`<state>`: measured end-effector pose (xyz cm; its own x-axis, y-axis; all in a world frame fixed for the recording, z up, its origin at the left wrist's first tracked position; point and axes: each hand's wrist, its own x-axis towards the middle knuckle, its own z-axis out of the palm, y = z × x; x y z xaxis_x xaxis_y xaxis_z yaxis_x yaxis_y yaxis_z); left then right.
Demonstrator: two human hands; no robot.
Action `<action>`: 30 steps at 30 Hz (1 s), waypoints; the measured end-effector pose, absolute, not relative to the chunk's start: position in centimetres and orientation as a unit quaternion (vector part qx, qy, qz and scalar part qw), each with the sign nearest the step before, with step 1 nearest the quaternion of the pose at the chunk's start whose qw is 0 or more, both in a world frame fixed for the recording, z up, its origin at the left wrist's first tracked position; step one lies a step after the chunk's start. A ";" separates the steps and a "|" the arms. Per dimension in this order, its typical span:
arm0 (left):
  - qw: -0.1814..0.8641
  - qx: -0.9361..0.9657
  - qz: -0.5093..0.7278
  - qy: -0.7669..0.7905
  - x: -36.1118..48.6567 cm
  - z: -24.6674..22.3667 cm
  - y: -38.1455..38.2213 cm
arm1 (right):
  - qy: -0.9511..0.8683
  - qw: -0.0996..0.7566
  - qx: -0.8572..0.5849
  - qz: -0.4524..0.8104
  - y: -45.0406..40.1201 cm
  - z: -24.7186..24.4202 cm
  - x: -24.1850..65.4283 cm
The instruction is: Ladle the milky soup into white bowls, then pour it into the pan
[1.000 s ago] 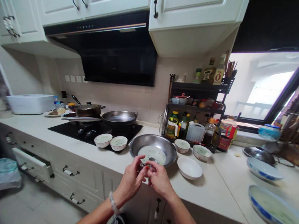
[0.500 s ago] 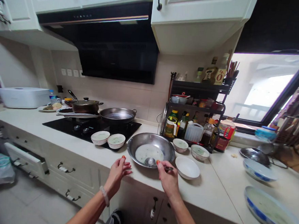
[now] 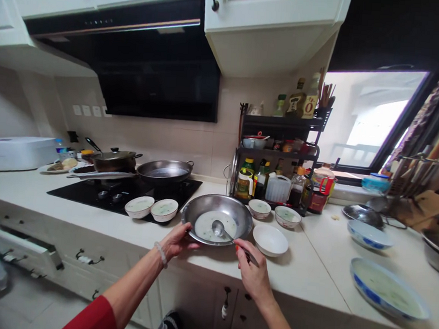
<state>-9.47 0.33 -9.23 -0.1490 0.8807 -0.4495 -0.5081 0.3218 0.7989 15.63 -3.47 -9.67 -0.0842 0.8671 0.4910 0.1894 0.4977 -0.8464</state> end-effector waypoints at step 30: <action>0.490 0.297 0.622 0.533 -8.8 -7.9 -3.1 | -0.734 0.550 -0.364 0.166 2.3 -10.9 16.8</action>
